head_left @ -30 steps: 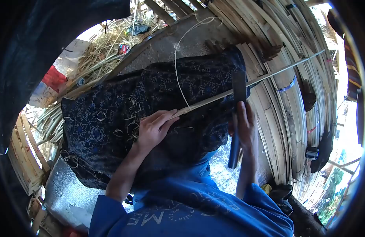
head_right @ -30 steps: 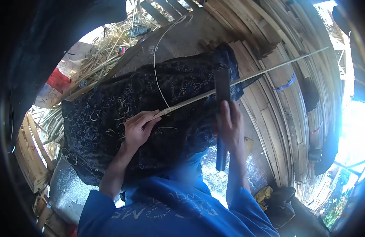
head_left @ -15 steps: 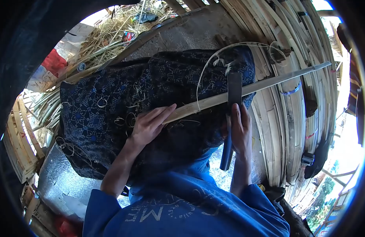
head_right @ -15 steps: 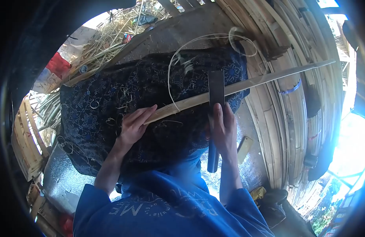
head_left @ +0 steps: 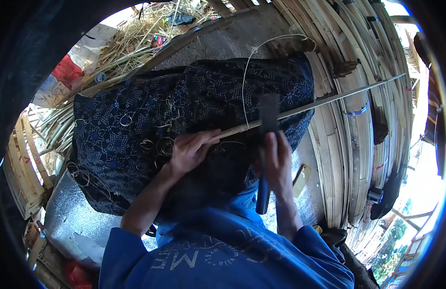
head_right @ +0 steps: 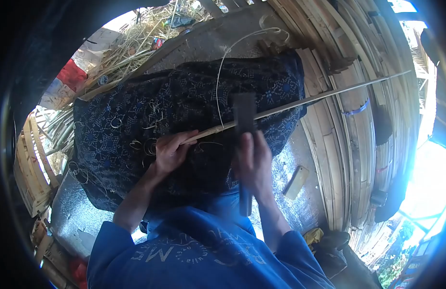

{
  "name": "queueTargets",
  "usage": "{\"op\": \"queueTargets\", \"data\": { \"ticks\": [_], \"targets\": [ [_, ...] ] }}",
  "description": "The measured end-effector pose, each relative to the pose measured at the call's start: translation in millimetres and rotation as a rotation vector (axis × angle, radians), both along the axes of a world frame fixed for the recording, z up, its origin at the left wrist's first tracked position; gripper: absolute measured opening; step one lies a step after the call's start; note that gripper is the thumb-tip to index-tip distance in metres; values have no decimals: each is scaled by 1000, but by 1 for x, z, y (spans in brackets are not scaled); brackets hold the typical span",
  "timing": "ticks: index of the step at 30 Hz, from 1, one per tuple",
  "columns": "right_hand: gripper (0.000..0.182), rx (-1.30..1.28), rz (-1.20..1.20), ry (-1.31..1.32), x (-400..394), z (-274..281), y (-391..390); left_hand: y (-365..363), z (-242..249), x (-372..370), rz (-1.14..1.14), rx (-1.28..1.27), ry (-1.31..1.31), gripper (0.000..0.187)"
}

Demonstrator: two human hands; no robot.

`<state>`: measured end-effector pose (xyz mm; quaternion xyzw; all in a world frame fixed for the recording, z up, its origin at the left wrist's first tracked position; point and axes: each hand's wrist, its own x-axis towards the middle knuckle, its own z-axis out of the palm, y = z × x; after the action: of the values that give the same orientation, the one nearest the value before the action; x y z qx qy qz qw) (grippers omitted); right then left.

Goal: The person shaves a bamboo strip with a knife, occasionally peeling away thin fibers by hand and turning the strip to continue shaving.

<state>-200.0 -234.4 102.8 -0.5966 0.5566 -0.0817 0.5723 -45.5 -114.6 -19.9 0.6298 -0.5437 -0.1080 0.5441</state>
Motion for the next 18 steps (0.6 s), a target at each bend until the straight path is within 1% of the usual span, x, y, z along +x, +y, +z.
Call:
{"op": "queueTargets", "data": {
  "ticks": [1, 3, 4, 5, 7, 8, 9, 11, 13, 14, 15, 17, 18],
  "targets": [
    [30, -62, 16, 31, 0, 1, -4, -2, 0, -1, 2, 13, 19, 25],
    [31, -743, 339, 35, -13, -58, 25, -1, -1, -4, 11, 21, 43, 24],
    [29, -194, 163, 3, 8, -16, 27, 3, -3, -3, 20, 34, 33, 23],
    [29, -197, 160, 0, 7, -15, 22, 3, -3, 0, 25, 49, 19, 21],
    [29, 101, 103, -126, -3, -14, 11, 0, 1, 0, 15, 41, 22, 21],
    [29, 122, -38, -177, -5, -12, 4, 0, 2, -1, 5, 32, 30, 20],
    [29, 146, -149, -335, -17, -20, -5, 0, 2, -1, 5, 35, 35, 20],
    [28, -69, -93, -84, -7, -6, -8, -2, 3, -3, 10, 73, 54, 22],
    [28, -267, 160, 27, -2, -30, 24, 1, -2, -2, 19, 58, 20, 22],
    [29, -286, 165, 43, 2, -32, 27, 0, -4, -1, 26, 50, -13, 22],
    [29, -283, 161, 42, 2, -34, 25, -1, -6, -1, 22, 53, -14, 22],
    [31, -169, 211, -40, 1, -34, 19, 2, -9, -3, 31, 84, 26, 22],
    [33, 47, 169, -32, 0, -23, 16, 2, -9, -3, 28, 82, 25, 22]
  ]
}}
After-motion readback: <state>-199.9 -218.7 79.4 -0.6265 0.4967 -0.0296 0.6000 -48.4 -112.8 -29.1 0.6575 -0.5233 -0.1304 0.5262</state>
